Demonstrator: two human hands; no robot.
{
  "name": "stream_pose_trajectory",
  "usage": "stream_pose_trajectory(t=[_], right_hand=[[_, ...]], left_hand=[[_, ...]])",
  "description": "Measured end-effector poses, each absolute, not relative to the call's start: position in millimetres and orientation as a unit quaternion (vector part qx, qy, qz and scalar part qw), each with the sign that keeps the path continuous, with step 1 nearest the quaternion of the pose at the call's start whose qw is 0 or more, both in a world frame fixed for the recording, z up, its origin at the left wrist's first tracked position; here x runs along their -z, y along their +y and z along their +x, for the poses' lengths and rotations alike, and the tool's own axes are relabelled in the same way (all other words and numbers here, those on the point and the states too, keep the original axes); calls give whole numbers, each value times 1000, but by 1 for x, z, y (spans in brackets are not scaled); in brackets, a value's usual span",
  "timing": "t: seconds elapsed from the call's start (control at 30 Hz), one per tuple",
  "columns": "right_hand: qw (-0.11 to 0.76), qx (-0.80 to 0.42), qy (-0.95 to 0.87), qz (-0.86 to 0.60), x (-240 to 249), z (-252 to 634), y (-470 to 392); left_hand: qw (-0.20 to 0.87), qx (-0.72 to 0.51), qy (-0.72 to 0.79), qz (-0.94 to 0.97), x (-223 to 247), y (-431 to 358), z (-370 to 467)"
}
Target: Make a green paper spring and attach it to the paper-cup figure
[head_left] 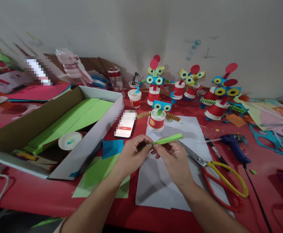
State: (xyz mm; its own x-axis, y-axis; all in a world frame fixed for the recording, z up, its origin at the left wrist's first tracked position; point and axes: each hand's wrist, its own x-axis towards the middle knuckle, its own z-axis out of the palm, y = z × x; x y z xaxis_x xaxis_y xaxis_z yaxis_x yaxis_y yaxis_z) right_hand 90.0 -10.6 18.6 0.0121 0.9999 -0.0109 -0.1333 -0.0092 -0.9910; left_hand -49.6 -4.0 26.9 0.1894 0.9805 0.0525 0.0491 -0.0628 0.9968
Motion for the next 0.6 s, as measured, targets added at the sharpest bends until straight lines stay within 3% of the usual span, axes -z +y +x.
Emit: stream_pose_trajectory(t=[0.27, 0.6], right_hand=[[524, -620, -371, -451, -19, 91, -8], [524, -616, -374, -453, -19, 90, -7]], left_hand=[[446, -472, 495, 577, -30, -10, -44], [430, -472, 503, 582, -25, -10, -44]])
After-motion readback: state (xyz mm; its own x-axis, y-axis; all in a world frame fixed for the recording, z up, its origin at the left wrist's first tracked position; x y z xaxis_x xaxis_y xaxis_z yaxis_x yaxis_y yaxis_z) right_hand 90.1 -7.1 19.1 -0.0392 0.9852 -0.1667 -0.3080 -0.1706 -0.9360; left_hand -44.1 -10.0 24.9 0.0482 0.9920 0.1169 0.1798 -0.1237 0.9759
